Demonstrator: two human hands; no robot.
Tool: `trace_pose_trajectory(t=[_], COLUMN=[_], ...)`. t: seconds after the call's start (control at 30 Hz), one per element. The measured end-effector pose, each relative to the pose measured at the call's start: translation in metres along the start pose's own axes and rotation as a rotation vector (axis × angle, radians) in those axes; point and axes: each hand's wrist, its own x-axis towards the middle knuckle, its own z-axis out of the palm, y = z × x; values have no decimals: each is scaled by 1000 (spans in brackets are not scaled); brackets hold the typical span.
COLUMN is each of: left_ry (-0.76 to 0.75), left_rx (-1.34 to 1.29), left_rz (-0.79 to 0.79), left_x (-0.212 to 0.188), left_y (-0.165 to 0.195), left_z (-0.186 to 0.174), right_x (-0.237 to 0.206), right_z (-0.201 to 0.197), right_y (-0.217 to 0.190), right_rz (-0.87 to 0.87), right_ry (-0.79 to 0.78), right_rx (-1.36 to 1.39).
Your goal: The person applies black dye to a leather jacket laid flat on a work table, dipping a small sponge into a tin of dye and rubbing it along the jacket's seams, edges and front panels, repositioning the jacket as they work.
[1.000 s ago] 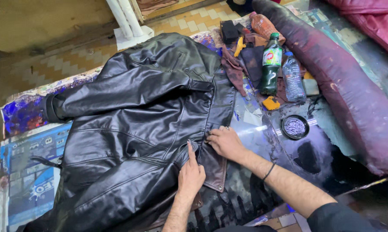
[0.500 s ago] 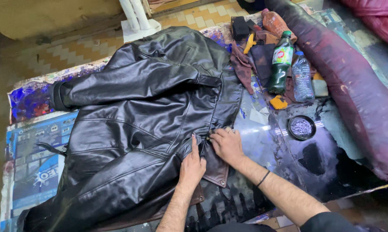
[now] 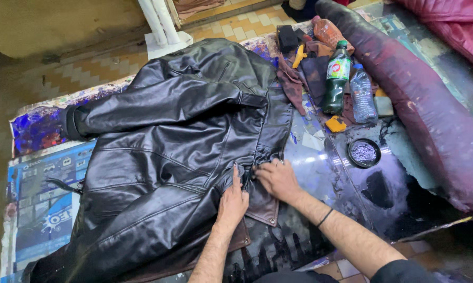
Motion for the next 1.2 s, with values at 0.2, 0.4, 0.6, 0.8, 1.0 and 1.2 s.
trace_pose_trajectory(t=[0.2, 0.4, 0.6, 0.8, 1.0, 1.2], left_ry=[48, -91, -52, -52, 11, -25], left_rx=[54, 78, 4, -43, -210, -211], left_rz=[152, -36, 223, 149, 145, 190], left_x=[-14, 3, -3, -8, 7, 5], left_y=[0, -4, -5, -7, -22, -29], left_z=[0, -14, -30, -33, -24, -23], right_x=[-12, -28, -44, -58, -68, -64], right_z=[0, 5, 4, 2, 0, -1], right_y=[-13, -18, -26, -30, -29, -29], right_rz=[220, 253, 239, 374, 376, 381], right_ry=[40, -25, -35, -73, -42, -12], right_rx=[-60, -141, -132, -189, -130, -133])
